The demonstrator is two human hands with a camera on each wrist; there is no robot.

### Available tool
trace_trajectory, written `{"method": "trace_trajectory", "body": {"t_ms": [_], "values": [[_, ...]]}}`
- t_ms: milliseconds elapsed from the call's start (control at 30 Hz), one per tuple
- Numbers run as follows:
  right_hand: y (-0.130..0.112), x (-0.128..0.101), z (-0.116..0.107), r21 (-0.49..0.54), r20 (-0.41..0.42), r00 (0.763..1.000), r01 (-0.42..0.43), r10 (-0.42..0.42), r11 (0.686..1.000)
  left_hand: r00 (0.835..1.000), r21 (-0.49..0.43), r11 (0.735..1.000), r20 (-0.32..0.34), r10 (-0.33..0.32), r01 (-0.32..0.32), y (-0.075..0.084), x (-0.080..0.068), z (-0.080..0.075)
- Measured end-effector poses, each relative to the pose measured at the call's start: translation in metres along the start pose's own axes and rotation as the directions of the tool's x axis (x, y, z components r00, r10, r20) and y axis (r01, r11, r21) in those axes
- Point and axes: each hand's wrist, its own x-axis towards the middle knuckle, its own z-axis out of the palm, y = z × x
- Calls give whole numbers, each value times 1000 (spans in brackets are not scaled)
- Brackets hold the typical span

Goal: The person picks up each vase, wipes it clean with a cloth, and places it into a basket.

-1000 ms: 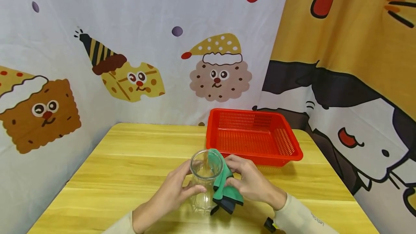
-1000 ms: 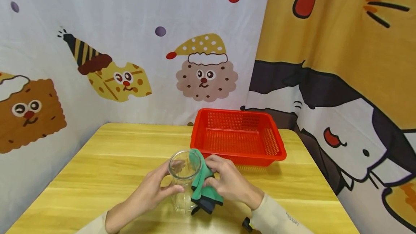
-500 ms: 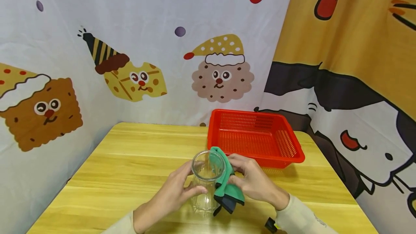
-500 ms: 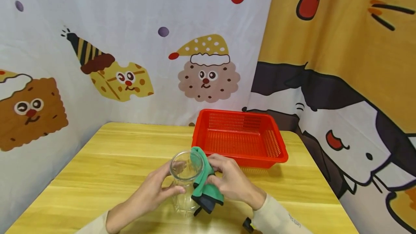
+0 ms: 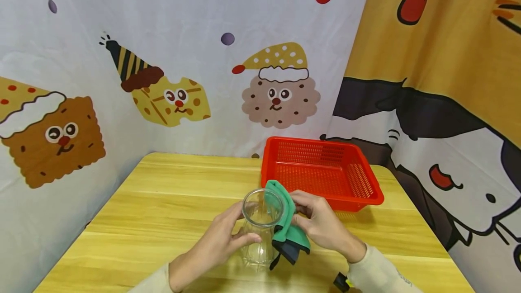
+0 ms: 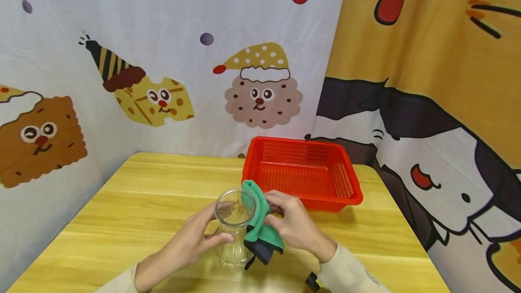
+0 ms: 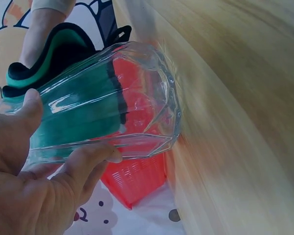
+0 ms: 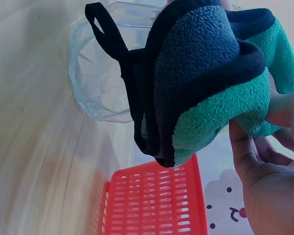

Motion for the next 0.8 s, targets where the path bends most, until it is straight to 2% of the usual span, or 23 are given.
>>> {"method": "trace_trajectory", "body": {"t_ms": [133,367,500,633,800], "values": [[-1,2,-2,-1,5,1000,1,-1,1000,1000,-4,1000,2,-4,4,0,1,0],[-3,3,-6,-48,82,996,-26,30,998,1000,-17,1000,13,-11,12,0,2,0],[-3,3,-7,-150,92,996,34,-21,988,1000,-23,1000,10,-6,6,0,2,0],[-2,3,-5,-248,89,992,108,-88,963,1000,-29,999,17,-18,18,0,3,-1],[-4,3,-3,-299,104,990,127,-100,946,999,-30,999,29,-26,27,1,2,-2]]}}
